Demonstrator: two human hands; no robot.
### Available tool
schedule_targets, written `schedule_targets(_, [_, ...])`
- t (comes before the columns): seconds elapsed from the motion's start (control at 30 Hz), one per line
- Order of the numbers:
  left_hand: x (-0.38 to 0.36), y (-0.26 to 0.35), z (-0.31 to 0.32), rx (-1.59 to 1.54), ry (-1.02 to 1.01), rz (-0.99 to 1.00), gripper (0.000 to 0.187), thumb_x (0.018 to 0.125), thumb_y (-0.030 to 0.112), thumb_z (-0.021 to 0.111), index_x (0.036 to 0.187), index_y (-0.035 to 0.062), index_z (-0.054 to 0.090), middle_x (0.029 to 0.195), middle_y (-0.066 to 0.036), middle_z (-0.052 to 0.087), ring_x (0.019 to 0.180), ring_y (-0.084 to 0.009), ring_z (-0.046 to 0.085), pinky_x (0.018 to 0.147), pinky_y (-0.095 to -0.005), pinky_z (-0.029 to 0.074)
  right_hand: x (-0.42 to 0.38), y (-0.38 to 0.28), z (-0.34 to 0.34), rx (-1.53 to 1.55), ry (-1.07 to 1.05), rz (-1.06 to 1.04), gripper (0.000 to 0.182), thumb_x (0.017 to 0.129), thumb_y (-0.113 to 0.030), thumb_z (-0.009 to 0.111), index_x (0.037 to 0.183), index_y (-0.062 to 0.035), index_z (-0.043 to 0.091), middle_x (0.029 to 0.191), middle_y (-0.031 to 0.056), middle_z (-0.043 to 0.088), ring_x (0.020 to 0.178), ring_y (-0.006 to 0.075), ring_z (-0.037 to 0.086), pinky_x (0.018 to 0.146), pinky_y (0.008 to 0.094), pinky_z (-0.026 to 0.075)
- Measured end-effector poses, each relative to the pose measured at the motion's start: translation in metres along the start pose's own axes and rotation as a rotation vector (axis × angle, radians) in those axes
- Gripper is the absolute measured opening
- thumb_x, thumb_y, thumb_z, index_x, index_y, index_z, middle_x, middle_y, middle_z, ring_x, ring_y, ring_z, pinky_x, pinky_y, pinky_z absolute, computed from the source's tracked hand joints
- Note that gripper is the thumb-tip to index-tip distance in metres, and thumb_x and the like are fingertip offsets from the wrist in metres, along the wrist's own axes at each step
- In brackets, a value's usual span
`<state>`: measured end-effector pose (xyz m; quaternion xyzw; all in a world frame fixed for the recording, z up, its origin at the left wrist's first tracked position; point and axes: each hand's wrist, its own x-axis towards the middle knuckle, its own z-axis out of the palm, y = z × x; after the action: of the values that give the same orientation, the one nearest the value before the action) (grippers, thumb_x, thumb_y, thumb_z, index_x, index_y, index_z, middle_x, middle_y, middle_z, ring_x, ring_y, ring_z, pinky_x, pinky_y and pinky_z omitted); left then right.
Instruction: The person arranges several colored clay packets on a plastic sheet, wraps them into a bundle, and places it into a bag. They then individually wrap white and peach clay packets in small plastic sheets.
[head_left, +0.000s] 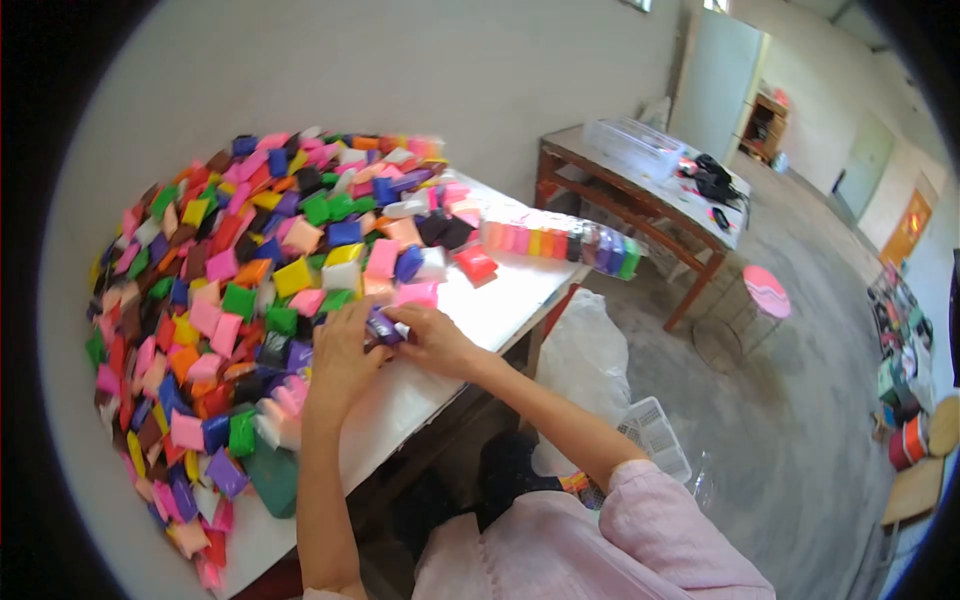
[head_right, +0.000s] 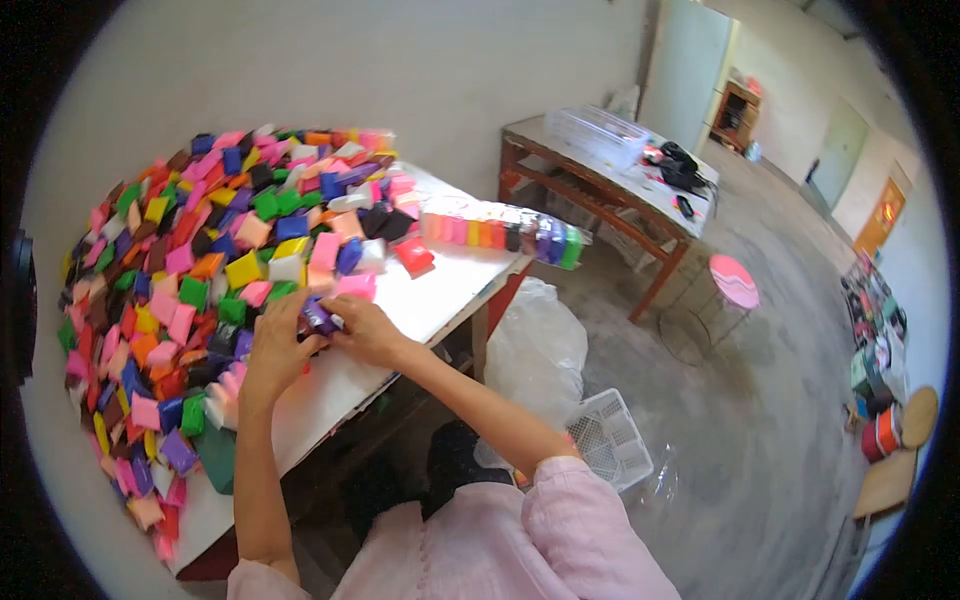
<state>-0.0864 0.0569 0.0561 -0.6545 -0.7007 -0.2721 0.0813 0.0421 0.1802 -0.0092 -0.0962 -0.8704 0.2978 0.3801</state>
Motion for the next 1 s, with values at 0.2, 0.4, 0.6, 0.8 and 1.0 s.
schedule_targets(0.2, [0.003,0.003,0.004,0.135,-0.073,-0.019,0.067,0.067,0.013,0.078,0.129,0.0083,0.054,0.110,-0.013,0.061,0.105,-0.0343,0.055,0.088,-0.0458,0.042,-0.001,-0.004,0.001,-0.065,-0.048,0.067,0.057,0.078,-0.011,0.069,0.132,-0.0032,0.051,0.115,0.0211,0.060,0.106,0.0387,0.059,0.092,0.0451,0.048])
schedule_targets(0.4, [-0.006,0.010,0.002,0.175,0.022,-0.011,0.072,0.068,0.009,0.076,0.135,0.0059,0.050,0.130,-0.016,0.053,0.120,-0.0352,0.050,0.099,-0.0439,0.040,-0.001,-0.008,-0.002,-0.091,-0.062,0.091,0.070,0.076,-0.009,0.070,0.140,-0.0065,0.042,0.113,0.0222,0.060,0.107,0.0397,0.059,0.091,0.0462,0.048])
schedule_targets(0.6, [-0.030,0.037,0.001,0.145,0.307,0.086,0.056,0.073,0.002,0.070,0.127,0.0018,0.055,0.129,-0.018,0.054,0.120,-0.0380,0.050,0.104,-0.0471,0.038,-0.002,-0.015,-0.006,-0.087,-0.080,0.115,0.068,0.076,-0.015,0.068,0.138,-0.0044,0.042,0.111,0.0232,0.059,0.104,0.0403,0.059,0.089,0.0474,0.048])
schedule_targets(0.8, [-0.062,0.045,0.029,0.025,0.340,0.361,0.037,0.071,-0.003,0.066,0.108,-0.0019,0.062,0.110,-0.017,0.061,0.101,-0.0353,0.059,0.088,-0.0431,0.048,-0.006,-0.005,-0.002,-0.059,-0.082,0.129,0.070,0.076,-0.009,0.069,0.140,-0.0069,0.040,0.118,0.0212,0.056,0.102,0.0388,0.059,0.087,0.0461,0.049])
schedule_targets(1.0, [-0.059,0.048,0.030,-0.122,0.279,0.375,0.030,0.071,-0.001,0.064,0.101,-0.0015,0.063,0.086,-0.015,0.059,0.081,-0.0318,0.059,0.072,-0.0413,0.049,-0.020,-0.013,-0.008,-0.036,0.015,0.138,0.067,0.071,-0.003,0.072,0.135,-0.0019,0.050,0.110,0.0168,0.060,0.076,0.0227,0.064,0.070,0.0341,0.053])
